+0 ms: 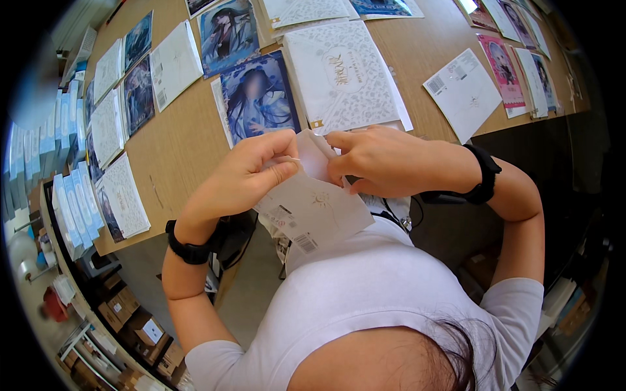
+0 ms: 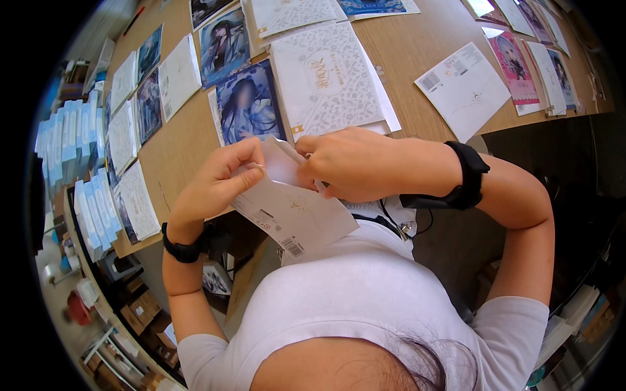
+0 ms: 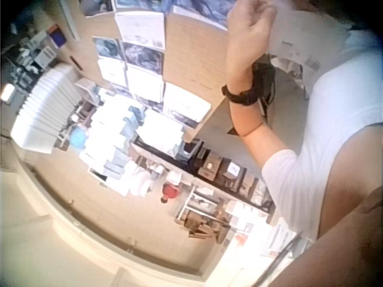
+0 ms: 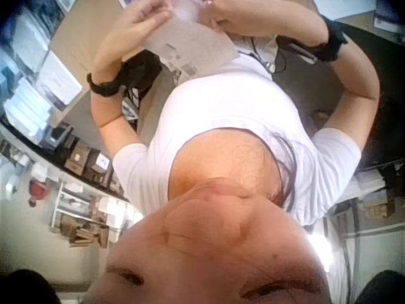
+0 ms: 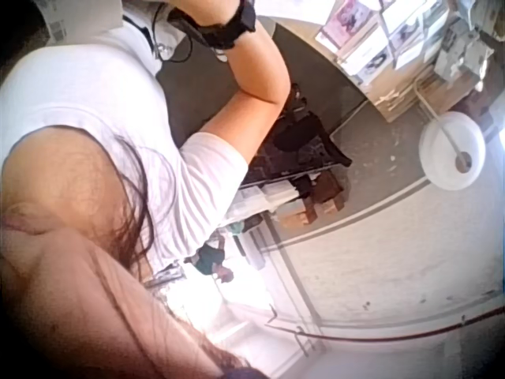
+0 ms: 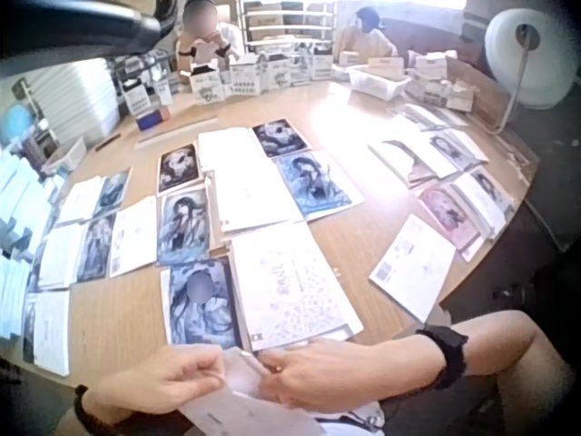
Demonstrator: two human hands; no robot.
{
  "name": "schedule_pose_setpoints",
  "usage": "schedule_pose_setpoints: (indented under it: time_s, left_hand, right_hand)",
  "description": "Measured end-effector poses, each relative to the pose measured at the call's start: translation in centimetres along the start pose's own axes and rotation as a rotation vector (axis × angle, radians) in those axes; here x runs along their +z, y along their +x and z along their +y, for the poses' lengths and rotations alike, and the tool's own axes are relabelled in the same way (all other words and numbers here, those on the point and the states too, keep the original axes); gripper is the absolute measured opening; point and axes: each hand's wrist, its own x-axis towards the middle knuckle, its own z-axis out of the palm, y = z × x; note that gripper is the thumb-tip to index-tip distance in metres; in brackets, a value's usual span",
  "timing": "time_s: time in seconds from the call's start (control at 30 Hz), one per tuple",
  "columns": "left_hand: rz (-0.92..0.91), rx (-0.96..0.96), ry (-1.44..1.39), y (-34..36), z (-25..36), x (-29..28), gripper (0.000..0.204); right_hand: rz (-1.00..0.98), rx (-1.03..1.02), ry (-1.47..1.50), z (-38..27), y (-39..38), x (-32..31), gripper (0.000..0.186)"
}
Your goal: The person opens several white envelopes to remove decorative cards and inserts them into a larger blue box. They then use scissors to cut the plastic wrapping on the box and remove the film. The person works at a wooden table in a room with stacks of similar stationery items.
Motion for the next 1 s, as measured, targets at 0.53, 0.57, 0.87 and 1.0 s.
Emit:
schedule_pose_setpoints:
  time_s: [0.53,0.57,0.87,1.0]
  left_hand:
    - [-0.002,0.016,0.023,0.1,0.5,0.8,0.015]
    - [-0.002,0.024,0.029,0.1,0.4,0.7,0.015]
    - [-0.019,0.040,0.025,-0.1,0.6,0.7,0.014]
    - [-0.043,0.040,0.013,-0.1,0.6,0.6,0.015]
  right_hand:
    - [-0.063,-0.019,-0.067,-0.7,-0.7,1.0,0.013]
    - [-0.055,-0.039,-0.063,-0.6,-0.7,1.0,0.013]
    - [-0.061,-0.094,-0.038,-0.3,-0.8,0.5,0.014]
    - [-0.075,-0.106,-0.016,-0.4,-0.9,0.4,0.013]
